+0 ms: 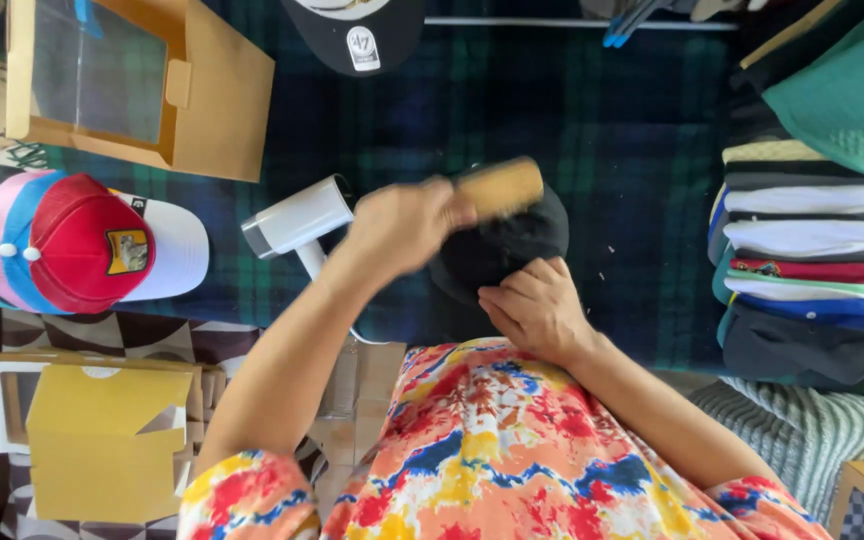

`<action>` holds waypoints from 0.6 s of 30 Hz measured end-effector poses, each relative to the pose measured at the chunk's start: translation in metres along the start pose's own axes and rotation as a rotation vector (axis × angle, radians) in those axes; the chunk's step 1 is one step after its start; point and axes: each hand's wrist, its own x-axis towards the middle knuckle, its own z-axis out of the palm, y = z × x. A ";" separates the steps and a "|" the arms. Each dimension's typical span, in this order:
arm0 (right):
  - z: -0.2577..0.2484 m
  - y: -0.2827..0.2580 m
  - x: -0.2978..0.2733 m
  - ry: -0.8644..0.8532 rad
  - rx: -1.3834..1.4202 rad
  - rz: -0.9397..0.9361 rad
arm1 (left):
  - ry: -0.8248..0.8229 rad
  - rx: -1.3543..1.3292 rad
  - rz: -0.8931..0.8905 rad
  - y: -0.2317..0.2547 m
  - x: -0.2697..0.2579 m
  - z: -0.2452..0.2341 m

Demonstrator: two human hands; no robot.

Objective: Brushing a black baseball cap with a wooden brush to remove lint or dust.

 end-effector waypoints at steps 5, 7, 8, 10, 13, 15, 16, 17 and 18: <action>0.018 0.007 -0.015 0.055 -0.059 -0.010 | -0.046 -0.017 0.069 0.025 0.020 -0.018; 0.013 0.009 -0.012 0.050 -0.089 -0.006 | -0.241 -0.109 0.186 0.041 0.037 -0.010; 0.007 0.004 -0.003 0.035 -0.054 -0.009 | -0.171 -0.071 0.196 0.042 0.047 -0.003; 0.001 -0.003 0.005 0.021 -0.015 -0.013 | -0.101 -0.030 0.203 0.034 0.072 0.008; -0.001 -0.002 0.010 0.025 -0.019 0.000 | -0.426 -0.100 -0.140 0.009 0.118 0.028; -0.003 -0.005 0.012 0.034 0.005 -0.001 | -0.567 0.028 -0.296 -0.012 0.123 0.054; 0.000 -0.005 0.012 0.039 0.006 -0.005 | -0.563 0.034 -0.297 -0.027 0.121 0.067; 0.001 -0.005 0.011 0.041 0.022 0.001 | -0.484 0.109 -0.273 -0.041 0.119 0.081; -0.001 -0.005 0.006 0.035 0.033 0.013 | -0.410 0.174 -0.242 -0.050 0.118 0.098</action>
